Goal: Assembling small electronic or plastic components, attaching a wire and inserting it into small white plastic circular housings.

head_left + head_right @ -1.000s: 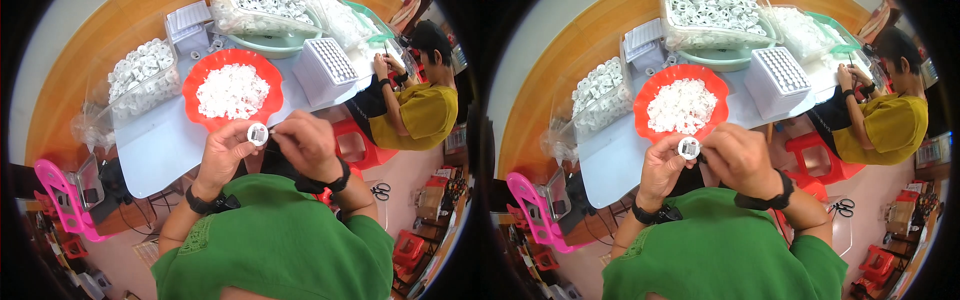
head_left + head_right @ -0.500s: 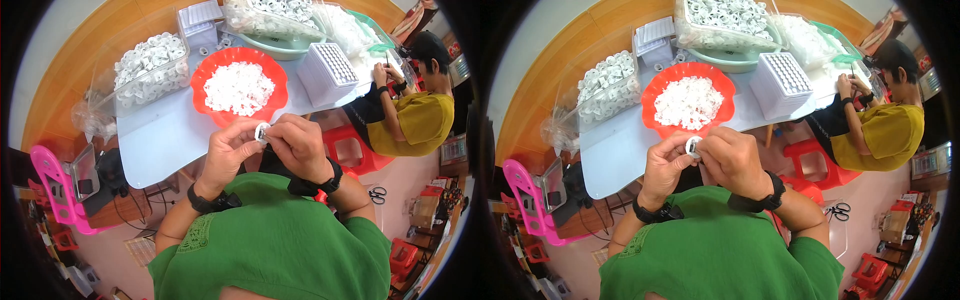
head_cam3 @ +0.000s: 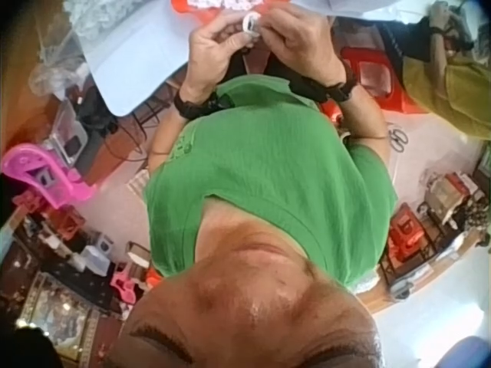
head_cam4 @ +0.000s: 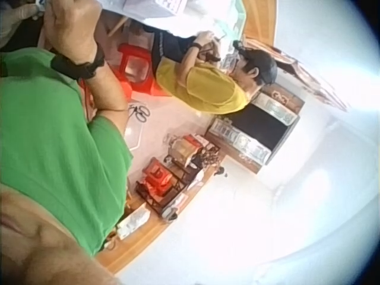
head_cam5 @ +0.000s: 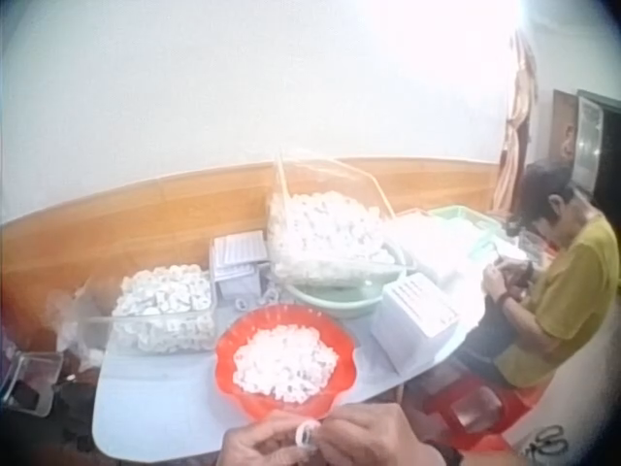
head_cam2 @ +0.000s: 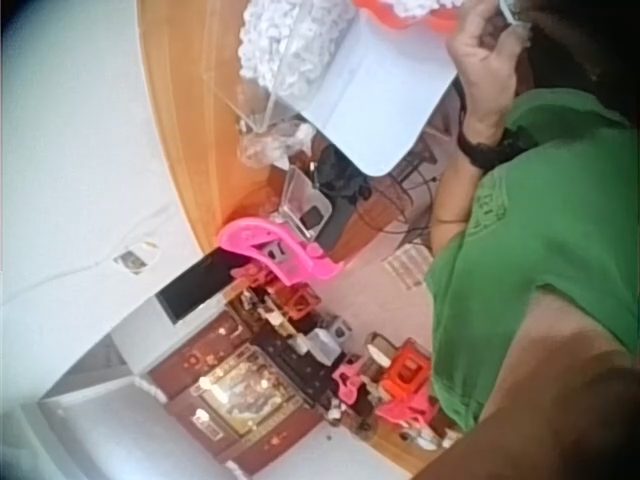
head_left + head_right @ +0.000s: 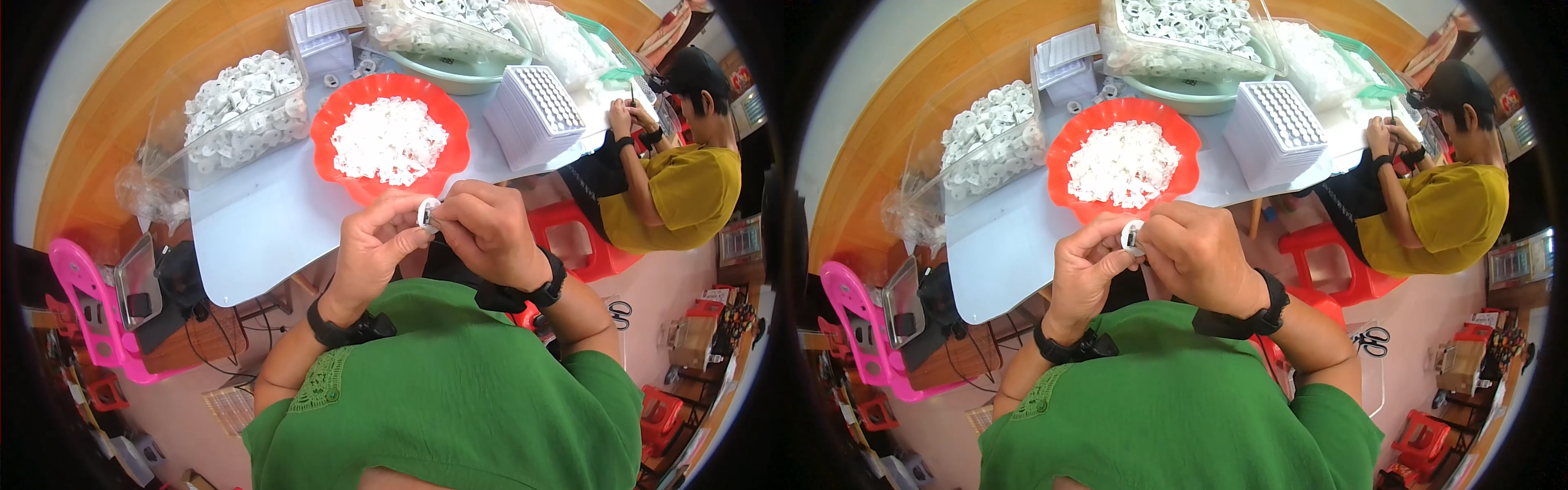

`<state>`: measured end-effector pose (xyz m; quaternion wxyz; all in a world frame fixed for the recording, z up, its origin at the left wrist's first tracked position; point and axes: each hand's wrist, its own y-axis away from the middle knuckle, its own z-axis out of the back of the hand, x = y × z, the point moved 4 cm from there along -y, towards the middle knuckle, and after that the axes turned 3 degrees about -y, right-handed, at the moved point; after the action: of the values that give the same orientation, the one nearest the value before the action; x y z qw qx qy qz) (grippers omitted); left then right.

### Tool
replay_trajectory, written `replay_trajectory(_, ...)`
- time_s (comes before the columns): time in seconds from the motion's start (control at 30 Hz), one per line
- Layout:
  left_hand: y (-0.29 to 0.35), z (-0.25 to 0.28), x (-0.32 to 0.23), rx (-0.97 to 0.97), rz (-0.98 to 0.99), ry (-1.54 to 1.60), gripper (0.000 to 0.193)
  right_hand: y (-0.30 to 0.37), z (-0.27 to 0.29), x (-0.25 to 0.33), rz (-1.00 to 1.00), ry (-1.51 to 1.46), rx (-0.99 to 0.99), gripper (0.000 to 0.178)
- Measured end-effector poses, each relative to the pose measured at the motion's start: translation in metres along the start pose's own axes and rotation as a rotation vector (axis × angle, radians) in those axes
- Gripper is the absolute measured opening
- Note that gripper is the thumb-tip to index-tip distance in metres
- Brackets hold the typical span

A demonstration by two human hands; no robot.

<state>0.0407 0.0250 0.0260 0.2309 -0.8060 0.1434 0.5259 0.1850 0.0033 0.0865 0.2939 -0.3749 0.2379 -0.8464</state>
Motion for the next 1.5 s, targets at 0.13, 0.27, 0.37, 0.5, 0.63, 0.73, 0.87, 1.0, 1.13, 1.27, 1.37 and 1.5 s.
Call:
replay_trajectory(0.13,-0.001,0.0,0.003,-0.01,-0.006,-0.006,0.03,-0.003,-0.001,-0.007,-0.043,-0.072,0.068,0.012)
replay_trajectory(0.27,-0.002,-0.001,0.008,-0.037,-0.017,-0.041,0.03,0.001,-0.006,-0.015,-0.125,-0.178,0.097,0.01)
replay_trajectory(0.37,-0.004,-0.002,0.008,-0.106,0.003,-0.003,0.03,0.003,-0.01,-0.018,-0.175,-0.193,0.0,0.009)
replay_trajectory(0.5,-0.004,0.0,0.011,-0.11,0.006,-0.028,0.029,0.008,-0.016,-0.027,-0.379,-0.358,0.002,0.007)
replay_trajectory(0.63,-0.004,0.0,0.011,-0.137,-0.002,-0.026,0.03,0.005,-0.017,-0.027,-0.213,-0.25,-0.02,0.007)
replay_trajectory(0.73,-0.004,0.002,0.016,-0.142,0.01,-0.017,0.03,0.003,-0.014,-0.022,-0.105,-0.087,-0.03,0.007)
replay_trajectory(0.87,-0.009,-0.004,0.013,-0.134,0.042,-0.021,0.031,0.009,-0.014,-0.023,-0.105,-0.014,-0.064,0.008)
replay_trajectory(1.0,-0.007,-0.002,0.014,-0.159,0.051,-0.105,0.031,0.009,-0.01,-0.025,-0.175,-0.057,-0.12,0.012)
replay_trajectory(1.13,-0.007,-0.003,0.014,-0.094,0.038,-0.117,0.029,0.015,-0.011,-0.033,-0.317,-0.165,-0.108,0.013)
replay_trajectory(1.27,-0.011,-0.006,0.016,-0.084,0.064,-0.131,0.029,0.018,-0.007,-0.04,-0.377,-0.194,-0.08,0.013)
replay_trajectory(1.37,-0.014,-0.009,0.021,-0.075,0.105,-0.08,0.029,0.018,-0.002,-0.044,-0.405,-0.214,-0.063,0.012)
replay_trajectory(1.5,-0.017,-0.01,0.025,-0.075,0.162,0.087,0.03,0.017,0.02,-0.045,-0.396,-0.328,-0.049,0.009)
